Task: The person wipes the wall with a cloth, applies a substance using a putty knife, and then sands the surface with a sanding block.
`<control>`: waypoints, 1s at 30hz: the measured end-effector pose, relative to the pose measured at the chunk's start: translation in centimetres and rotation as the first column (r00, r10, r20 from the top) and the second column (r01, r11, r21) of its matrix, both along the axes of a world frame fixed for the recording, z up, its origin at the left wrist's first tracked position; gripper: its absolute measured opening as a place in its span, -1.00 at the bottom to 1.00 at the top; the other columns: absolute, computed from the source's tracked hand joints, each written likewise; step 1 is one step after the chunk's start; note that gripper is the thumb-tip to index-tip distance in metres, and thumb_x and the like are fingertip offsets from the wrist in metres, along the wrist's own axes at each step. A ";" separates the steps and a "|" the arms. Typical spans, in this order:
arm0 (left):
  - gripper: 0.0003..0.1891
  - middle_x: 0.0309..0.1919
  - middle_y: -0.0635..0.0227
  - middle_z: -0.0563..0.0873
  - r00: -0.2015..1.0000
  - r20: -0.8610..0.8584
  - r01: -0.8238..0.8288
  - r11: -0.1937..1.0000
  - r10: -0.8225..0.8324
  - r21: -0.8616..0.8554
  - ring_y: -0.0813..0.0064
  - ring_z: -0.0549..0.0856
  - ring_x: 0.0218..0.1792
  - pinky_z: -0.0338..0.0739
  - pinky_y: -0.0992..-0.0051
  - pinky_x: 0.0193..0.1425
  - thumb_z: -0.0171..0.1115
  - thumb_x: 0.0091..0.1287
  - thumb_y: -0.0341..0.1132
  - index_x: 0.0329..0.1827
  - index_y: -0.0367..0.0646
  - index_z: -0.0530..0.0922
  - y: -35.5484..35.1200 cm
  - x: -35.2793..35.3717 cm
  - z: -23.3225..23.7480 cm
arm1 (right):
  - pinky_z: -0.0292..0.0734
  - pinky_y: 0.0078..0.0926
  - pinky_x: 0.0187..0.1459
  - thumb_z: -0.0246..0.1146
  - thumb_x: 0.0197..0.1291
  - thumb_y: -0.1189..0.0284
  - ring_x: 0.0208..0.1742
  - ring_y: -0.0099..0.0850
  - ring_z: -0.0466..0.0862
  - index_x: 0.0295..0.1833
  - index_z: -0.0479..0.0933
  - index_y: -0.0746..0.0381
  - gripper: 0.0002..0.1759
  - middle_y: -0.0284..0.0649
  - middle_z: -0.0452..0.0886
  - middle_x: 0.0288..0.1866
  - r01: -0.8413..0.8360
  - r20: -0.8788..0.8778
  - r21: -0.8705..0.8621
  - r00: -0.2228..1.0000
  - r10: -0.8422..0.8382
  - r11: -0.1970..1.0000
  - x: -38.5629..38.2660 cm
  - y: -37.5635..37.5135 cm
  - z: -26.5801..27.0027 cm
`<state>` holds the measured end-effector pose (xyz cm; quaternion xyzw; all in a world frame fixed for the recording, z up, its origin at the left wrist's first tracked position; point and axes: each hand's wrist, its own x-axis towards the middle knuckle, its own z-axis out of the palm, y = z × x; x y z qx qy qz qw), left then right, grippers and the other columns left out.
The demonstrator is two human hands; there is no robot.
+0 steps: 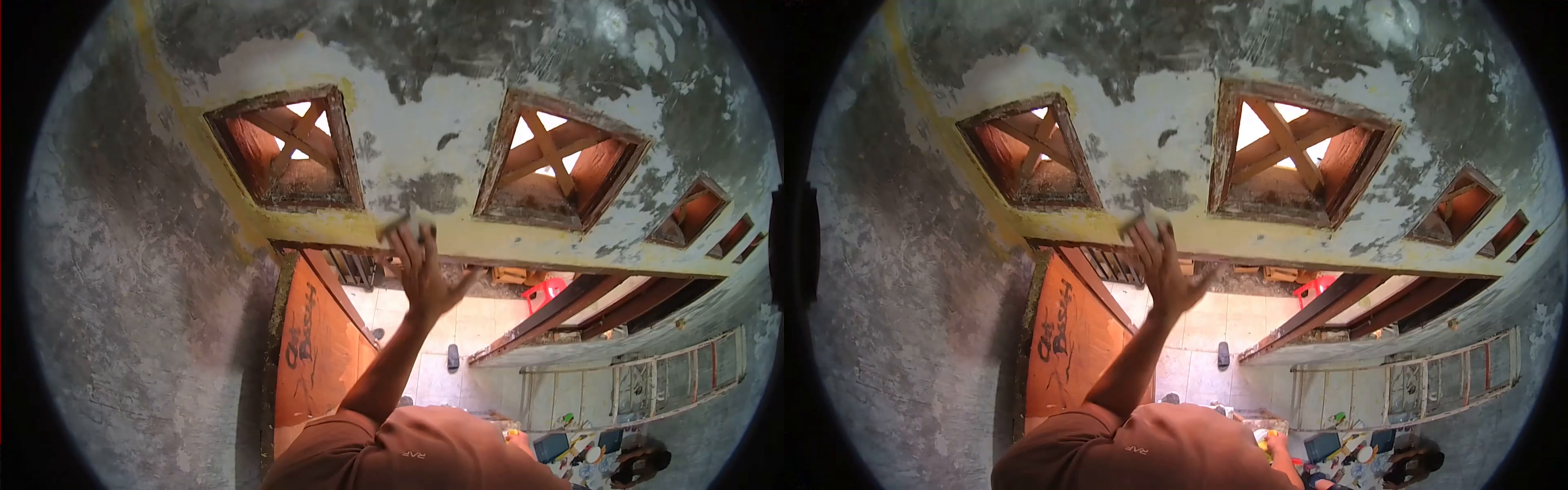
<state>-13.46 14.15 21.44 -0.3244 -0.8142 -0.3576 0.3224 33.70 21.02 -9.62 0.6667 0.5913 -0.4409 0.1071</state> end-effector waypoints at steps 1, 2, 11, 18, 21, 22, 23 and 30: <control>0.30 0.51 -0.32 -0.25 0.996 0.044 -0.073 0.987 0.080 -0.142 -0.17 -0.34 0.55 -0.59 -0.34 0.38 0.11 0.01 0.58 0.57 -0.28 -0.10 -0.2 0.8 -2.6 | 0.59 -0.18 -0.14 0.44 -0.08 0.46 -0.20 -0.23 0.72 -0.10 0.66 0.30 -0.65 -0.05 0.72 -0.21 -0.002 -0.022 0.011 1.000 0.002 1.000 0.2 0.3 -1.0; 0.31 0.51 -0.32 -0.25 0.996 0.049 -0.073 0.989 0.080 -0.125 -0.18 -0.33 0.55 -0.57 -0.36 0.37 0.11 0.00 0.59 0.57 -0.29 -0.10 -0.1 0.8 -2.5 | 0.58 -0.18 -0.12 0.45 -0.09 0.45 -0.19 -0.21 0.72 -0.12 0.66 0.30 -0.65 -0.04 0.72 -0.22 -0.003 -0.049 0.039 0.999 0.005 0.999 0.8 0.6 -3.0; 0.31 0.50 -0.34 -0.25 0.999 0.019 0.029 0.992 -0.026 -0.125 -0.26 -0.33 0.53 -0.57 -0.47 0.30 0.08 -0.01 0.61 0.57 -0.25 -0.10 0.2 1.8 -2.1 | 0.57 -0.17 -0.09 0.49 -0.13 0.39 -0.15 -0.11 0.71 -0.07 0.65 0.30 -0.57 0.02 0.71 -0.18 -0.064 0.082 0.060 0.995 0.059 0.996 5.0 -0.7 -11.7; 0.29 0.52 -0.29 -0.22 0.999 0.011 -0.032 0.998 0.032 -0.047 -0.26 -0.32 0.53 -0.57 -0.47 0.30 0.10 -0.01 0.60 0.56 -0.25 -0.05 0.8 1.0 -0.9 | 0.58 -0.17 -0.16 0.45 -0.08 0.44 -0.21 -0.15 0.72 -0.07 0.64 0.31 -0.61 0.00 0.71 -0.18 0.042 0.093 -0.018 0.995 -0.040 0.999 4.0 -0.7 -4.9; 0.24 0.53 -0.26 -0.21 0.998 0.051 0.035 0.999 -0.036 0.010 -0.21 -0.30 0.54 -0.55 -0.47 0.30 0.07 0.04 0.58 0.57 -0.22 -0.03 0.9 1.3 -2.0 | 0.58 -0.19 -0.16 0.42 -0.05 0.45 -0.21 -0.18 0.72 -0.07 0.64 0.31 -0.63 -0.02 0.71 -0.20 0.102 0.030 -0.025 0.994 -0.101 0.994 4.3 -0.4 -6.6; 0.24 0.52 -0.27 -0.22 0.999 -0.022 -0.026 0.999 0.025 -0.023 -0.21 -0.30 0.54 -0.55 -0.47 0.31 0.05 0.05 0.59 0.57 -0.23 -0.05 0.4 0.0 -1.1 | 0.58 -0.20 -0.16 0.41 -0.05 0.45 -0.21 -0.20 0.72 -0.08 0.64 0.31 -0.64 -0.03 0.71 -0.21 0.032 0.057 0.093 0.998 -0.038 0.995 4.7 -0.4 -8.0; 0.25 0.52 -0.28 -0.22 0.993 -0.087 -0.090 0.994 0.085 -0.057 -0.21 -0.31 0.54 -0.55 -0.46 0.31 0.04 0.05 0.59 0.57 -0.24 -0.07 -0.1 -0.8 -0.2 | 0.59 -0.21 -0.17 0.41 -0.05 0.46 -0.21 -0.22 0.72 -0.09 0.64 0.31 -0.65 -0.05 0.71 -0.22 -0.042 0.101 0.201 0.995 0.022 0.979 5.4 -0.6 -8.6; 0.26 0.52 -0.27 -0.27 1.000 0.001 -0.011 0.998 0.011 -0.068 -0.24 -0.33 0.53 -0.57 -0.49 0.30 -0.01 0.04 0.62 0.59 -0.15 -0.16 1.1 1.5 -2.5 | 0.57 -0.25 0.01 0.44 -0.07 0.37 -0.08 -0.14 0.71 -0.04 0.66 0.26 -0.59 0.02 0.70 -0.09 -0.030 0.133 0.052 0.991 0.023 0.998 7.1 -0.3 -7.9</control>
